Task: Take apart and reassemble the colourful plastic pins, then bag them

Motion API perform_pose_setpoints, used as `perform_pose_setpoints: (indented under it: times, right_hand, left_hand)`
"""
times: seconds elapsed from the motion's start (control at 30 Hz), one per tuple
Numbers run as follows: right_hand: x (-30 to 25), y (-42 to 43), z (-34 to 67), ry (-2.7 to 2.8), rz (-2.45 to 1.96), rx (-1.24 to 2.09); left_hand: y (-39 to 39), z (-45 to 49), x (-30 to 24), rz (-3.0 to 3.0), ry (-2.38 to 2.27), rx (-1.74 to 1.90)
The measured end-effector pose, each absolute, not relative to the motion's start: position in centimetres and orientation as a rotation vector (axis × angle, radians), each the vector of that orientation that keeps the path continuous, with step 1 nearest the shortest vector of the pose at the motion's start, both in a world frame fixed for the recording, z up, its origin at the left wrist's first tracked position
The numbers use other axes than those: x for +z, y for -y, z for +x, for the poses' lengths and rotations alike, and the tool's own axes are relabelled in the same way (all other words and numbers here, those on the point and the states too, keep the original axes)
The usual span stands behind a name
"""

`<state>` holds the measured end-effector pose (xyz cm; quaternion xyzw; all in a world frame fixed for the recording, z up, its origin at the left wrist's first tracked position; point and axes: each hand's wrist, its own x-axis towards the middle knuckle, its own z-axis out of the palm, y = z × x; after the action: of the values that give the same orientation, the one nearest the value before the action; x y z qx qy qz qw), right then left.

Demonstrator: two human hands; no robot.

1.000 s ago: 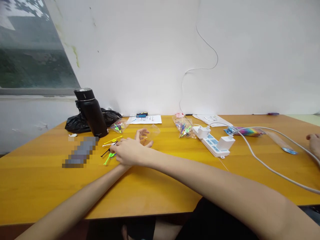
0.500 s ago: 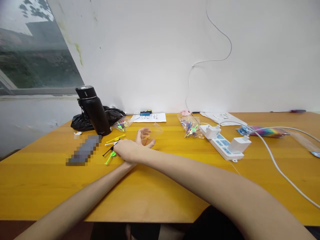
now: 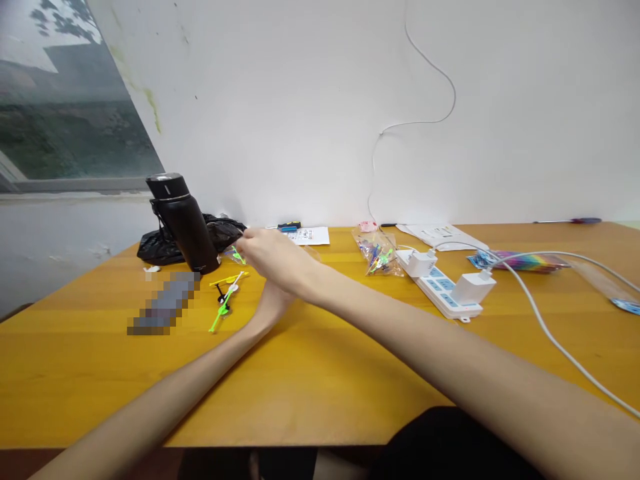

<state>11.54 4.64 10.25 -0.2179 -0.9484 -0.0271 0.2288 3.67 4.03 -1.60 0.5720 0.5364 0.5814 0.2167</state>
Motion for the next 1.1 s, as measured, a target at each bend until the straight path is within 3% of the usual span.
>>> perform_pose_setpoints:
  times: [0.2, 0.4, 0.6, 0.8, 1.1]
  right_hand:
    - [14.7, -5.0, 17.4, 2.339, -0.613, -0.119]
    - [14.0, -5.6, 20.9, 2.181, -0.740, -0.164]
    - [13.4, -5.5, 20.6, 2.358, -0.844, -0.032]
    - [12.7, -4.9, 20.3, 2.545, -0.752, 0.135]
    - [11.5, -2.9, 18.0, 2.397, -0.483, 0.165]
  left_hand:
    - [-3.4, 3.6, -2.2, 1.529, -1.322, 1.696]
    - [-3.5, 3.7, -2.2, 1.469, -1.315, 1.707]
    - [-3.4, 3.9, -2.1, 1.485, -1.278, 1.722]
    - [-3.0, 4.0, -1.9, 1.634, -1.247, 1.719]
    - [-3.8, 3.8, -2.5, 1.568, -1.269, 1.717]
